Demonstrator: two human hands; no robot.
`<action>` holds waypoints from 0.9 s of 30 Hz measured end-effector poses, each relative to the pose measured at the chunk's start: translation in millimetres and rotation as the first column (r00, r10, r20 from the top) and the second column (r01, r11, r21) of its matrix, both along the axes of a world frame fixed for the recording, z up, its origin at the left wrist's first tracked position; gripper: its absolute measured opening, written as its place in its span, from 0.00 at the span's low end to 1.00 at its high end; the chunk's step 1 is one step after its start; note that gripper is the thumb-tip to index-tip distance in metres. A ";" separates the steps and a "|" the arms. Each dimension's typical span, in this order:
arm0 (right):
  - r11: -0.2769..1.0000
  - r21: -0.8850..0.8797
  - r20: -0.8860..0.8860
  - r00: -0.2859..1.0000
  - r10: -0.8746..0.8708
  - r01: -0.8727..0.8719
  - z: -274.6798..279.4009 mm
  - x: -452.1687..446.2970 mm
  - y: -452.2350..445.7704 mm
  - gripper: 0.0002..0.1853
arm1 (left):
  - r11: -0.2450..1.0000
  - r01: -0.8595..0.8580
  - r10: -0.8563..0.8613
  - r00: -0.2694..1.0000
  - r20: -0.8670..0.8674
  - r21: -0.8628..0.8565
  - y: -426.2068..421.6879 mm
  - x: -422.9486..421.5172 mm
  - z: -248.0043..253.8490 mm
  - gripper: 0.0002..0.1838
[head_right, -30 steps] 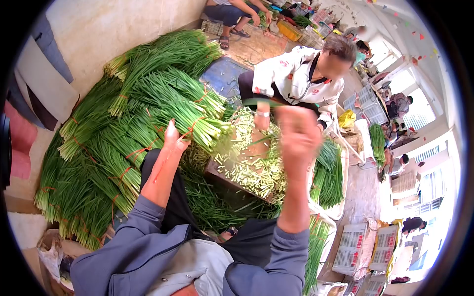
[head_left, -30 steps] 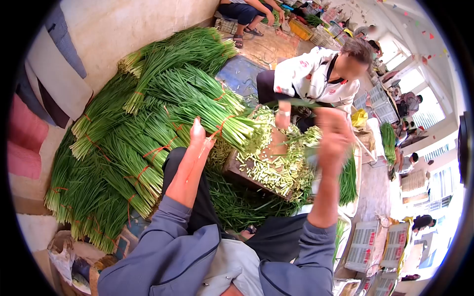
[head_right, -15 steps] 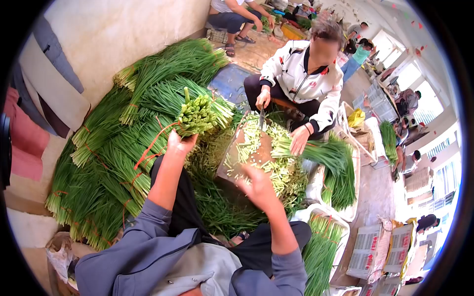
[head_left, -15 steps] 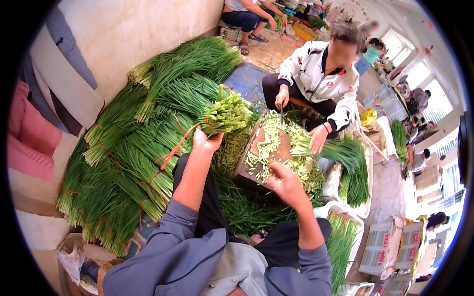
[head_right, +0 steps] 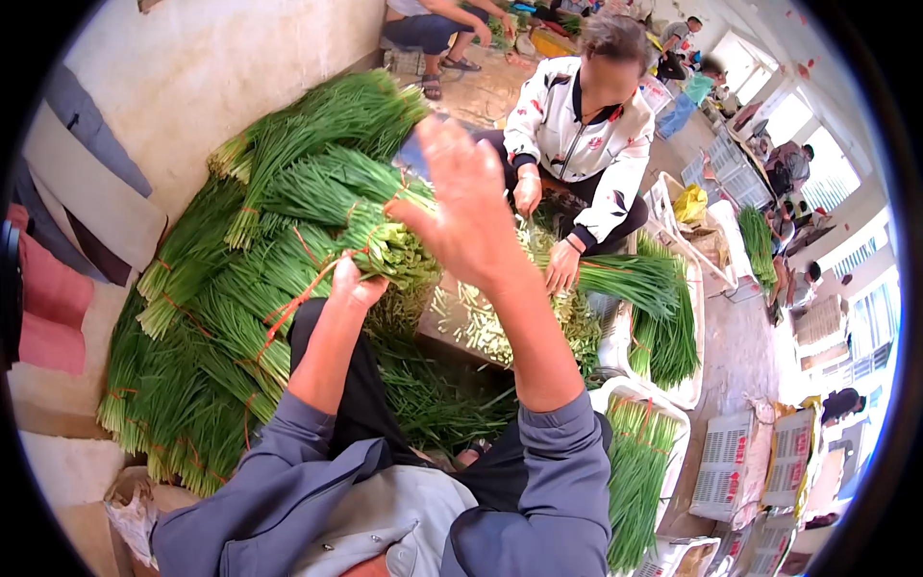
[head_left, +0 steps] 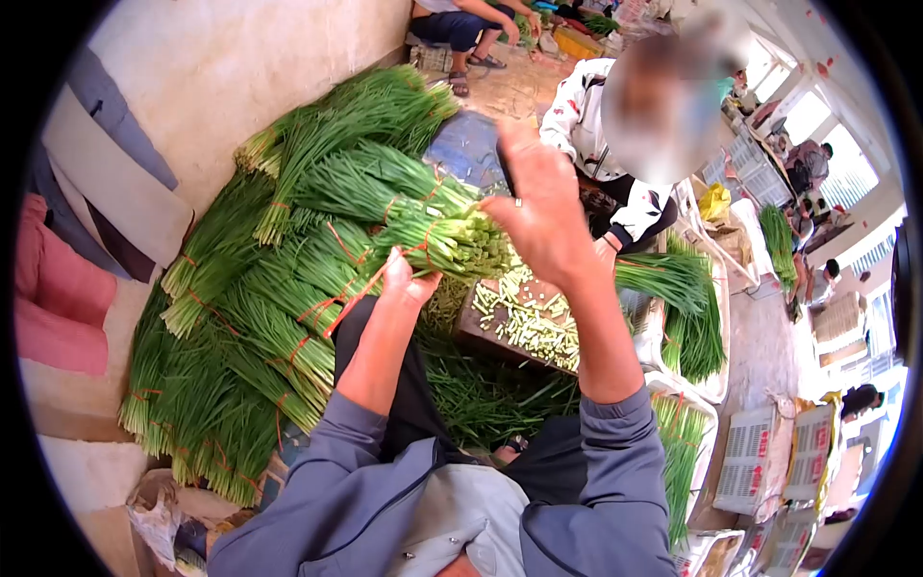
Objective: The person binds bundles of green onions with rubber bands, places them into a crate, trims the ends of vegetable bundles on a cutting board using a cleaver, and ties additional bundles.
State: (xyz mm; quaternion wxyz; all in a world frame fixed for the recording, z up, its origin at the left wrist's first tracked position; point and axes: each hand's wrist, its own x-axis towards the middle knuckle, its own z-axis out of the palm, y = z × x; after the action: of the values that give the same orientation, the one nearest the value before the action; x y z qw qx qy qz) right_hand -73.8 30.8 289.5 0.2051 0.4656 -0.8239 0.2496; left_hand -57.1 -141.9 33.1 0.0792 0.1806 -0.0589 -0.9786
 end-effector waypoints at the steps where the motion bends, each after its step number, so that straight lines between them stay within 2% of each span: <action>1: 0.998 -0.069 -0.087 0.996 -0.011 0.005 -1.4 3.7 0.6 0.50 | 0.999 -0.022 0.020 0.997 0.068 0.025 0.5 2.0 1.0 0.21; 2: 0.997 -0.076 -0.082 0.996 -0.020 0.014 -11.5 4.4 -5.2 0.50 | 0.999 -0.035 0.031 0.991 0.127 0.037 -0.8 -0.3 6.0 0.21; 3: 0.984 0.180 -0.028 1.000 0.005 0.000 -30.7 4.6 -14.7 0.49 | 0.999 -0.021 0.016 0.988 0.153 0.032 0.9 -0.3 12.0 0.19; 4: 0.903 0.428 0.033 0.999 0.018 -0.030 -47.9 2.1 -16.6 0.47 | 0.999 0.010 -0.013 0.997 0.073 0.052 -5.2 -6.3 -9.6 0.19; 5: 0.941 0.337 -0.040 0.998 0.048 -0.031 -59.6 -4.0 -13.1 0.45 | 1.000 0.006 -0.008 0.997 0.081 0.026 -3.4 -6.5 -8.5 0.23; 6: 0.940 0.341 -0.044 0.998 0.044 -0.026 -49.4 -7.3 -7.6 0.45 | 1.000 -0.005 0.005 0.996 0.084 0.003 -2.8 -8.3 -6.9 0.28; 7: 0.998 0.009 0.068 0.996 0.057 -0.057 -29.1 -9.8 1.2 0.41 | 1.000 -0.016 0.015 0.997 0.082 0.014 -2.6 -11.2 -8.0 0.28; 8: 0.972 -0.233 0.189 0.980 0.063 -0.017 -17.3 -3.8 8.3 0.36 | 0.999 -0.014 0.010 0.997 0.082 0.043 -5.3 -10.3 -12.3 0.26; 9: 0.877 -0.479 0.273 0.954 0.123 0.024 -5.2 2.0 15.3 0.31 | 0.998 -0.010 0.004 0.996 0.086 0.067 -9.5 -7.1 -18.0 0.25; 11: 0.778 -0.620 0.342 0.927 0.152 0.102 -8.7 11.9 28.5 0.25 | 0.997 0.016 -0.019 0.999 0.037 0.076 -17.8 -11.2 -25.6 0.20; 13: 0.792 -0.610 0.268 0.948 0.172 0.029 -34.0 11.3 38.4 0.14 | 0.997 0.029 -0.032 0.999 0.040 0.072 -15.8 -11.5 -18.6 0.19; 14: 0.769 -0.629 0.374 0.911 0.172 0.114 -47.6 18.3 37.8 0.07 | 0.996 0.032 -0.032 0.999 0.008 0.085 -14.8 -10.6 -17.3 0.19; 16: 0.785 -0.599 0.362 0.928 0.088 0.160 -67.0 24.2 36.5 0.05 | 0.996 0.029 -0.027 0.999 -0.024 0.090 -17.6 -10.2 -20.4 0.19; 18: 0.815 -0.554 0.400 0.913 0.079 0.172 -79.1 25.6 34.6 0.04 | 0.984 0.046 -0.038 0.998 -0.046 0.174 -20.1 -8.0 -21.8 0.20; 20: 0.813 -0.557 0.388 0.918 0.077 0.167 -81.9 28.3 29.5 0.05 | 0.983 0.056 -0.049 0.998 -0.047 0.175 -18.7 -6.8 -17.0 0.20; 22: 0.831 -0.544 0.295 0.953 0.066 0.111 -81.6 32.2 24.0 0.06 | 0.989 0.033 -0.032 0.999 -0.011 0.147 -16.5 -4.6 -11.4 0.20; 24: 0.841 -0.532 0.302 0.950 0.080 0.098 -78.6 35.2 19.3 0.07 | 0.987 0.021 -0.024 1.000 0.014 0.156 -14.5 -4.6 -6.7 0.20; 26: 0.871 -0.491 0.122 0.991 0.062 0.005 -77.4 36.7 13.5 0.09 | 0.986 0.007 -0.013 0.999 0.038 0.166 -12.8 -4.8 -2.9 0.20; 27: 0.878 -0.478 0.132 0.989 0.059 0.012 -76.3 39.2 11.5 0.09 | 0.989 0.008 -0.012 0.999 0.031 0.146 -11.7 -5.0 -4.5 0.20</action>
State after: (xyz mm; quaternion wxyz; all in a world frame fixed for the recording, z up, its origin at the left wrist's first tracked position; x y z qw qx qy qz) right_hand -34.6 42.4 213.1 0.2510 0.3916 -0.7437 0.4801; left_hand -62.1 -153.6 28.7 0.0600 0.2010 0.0104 -0.9777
